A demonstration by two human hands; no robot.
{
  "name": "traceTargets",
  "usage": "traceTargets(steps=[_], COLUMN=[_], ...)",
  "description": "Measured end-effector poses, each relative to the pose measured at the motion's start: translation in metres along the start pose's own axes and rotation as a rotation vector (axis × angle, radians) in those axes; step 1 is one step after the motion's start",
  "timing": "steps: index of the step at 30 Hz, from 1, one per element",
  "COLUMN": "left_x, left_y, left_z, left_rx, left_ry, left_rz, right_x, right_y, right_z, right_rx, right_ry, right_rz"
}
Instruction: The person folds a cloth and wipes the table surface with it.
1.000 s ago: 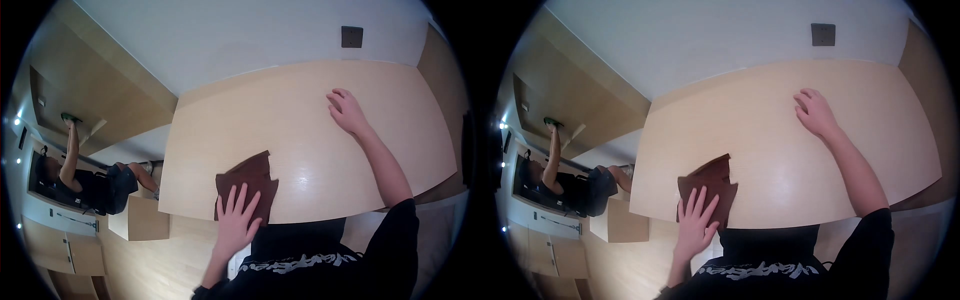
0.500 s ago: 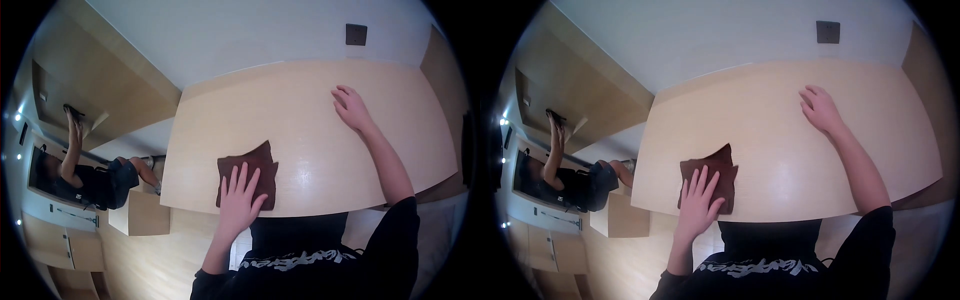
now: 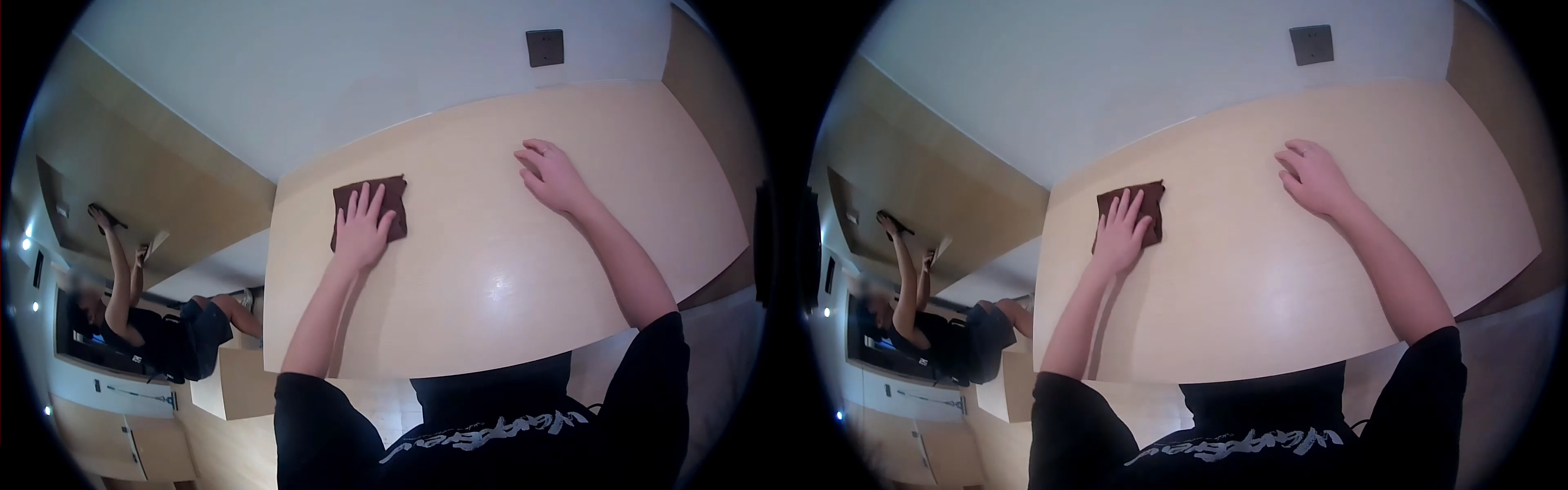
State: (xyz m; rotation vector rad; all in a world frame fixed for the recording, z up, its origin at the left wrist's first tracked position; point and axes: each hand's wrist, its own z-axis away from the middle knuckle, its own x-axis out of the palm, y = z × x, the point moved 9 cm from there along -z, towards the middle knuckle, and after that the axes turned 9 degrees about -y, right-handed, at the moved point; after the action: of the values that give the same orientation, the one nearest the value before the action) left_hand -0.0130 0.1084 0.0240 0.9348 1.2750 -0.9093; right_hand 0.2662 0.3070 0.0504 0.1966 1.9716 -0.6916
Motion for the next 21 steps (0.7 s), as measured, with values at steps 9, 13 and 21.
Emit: traceTargets(steps=[9, 13, 21], left_x=[-0.007, -0.003, -0.006], left_y=[-0.056, -0.066, -0.043], left_z=[-0.119, -0.134, -0.07], left_rx=[-0.251, -0.313, -0.21], left_ry=[0.005, 0.02, 0.015], left_rz=[0.033, 0.049, 0.026], right_x=[0.002, -0.001, -0.012], right_y=[0.001, -0.004, -0.008], right_z=[0.002, 0.009, 0.019], right_rx=[-0.019, 0.002, 0.019], right_ry=[0.024, 0.035, 0.029], right_rz=[0.003, 0.007, -0.016])
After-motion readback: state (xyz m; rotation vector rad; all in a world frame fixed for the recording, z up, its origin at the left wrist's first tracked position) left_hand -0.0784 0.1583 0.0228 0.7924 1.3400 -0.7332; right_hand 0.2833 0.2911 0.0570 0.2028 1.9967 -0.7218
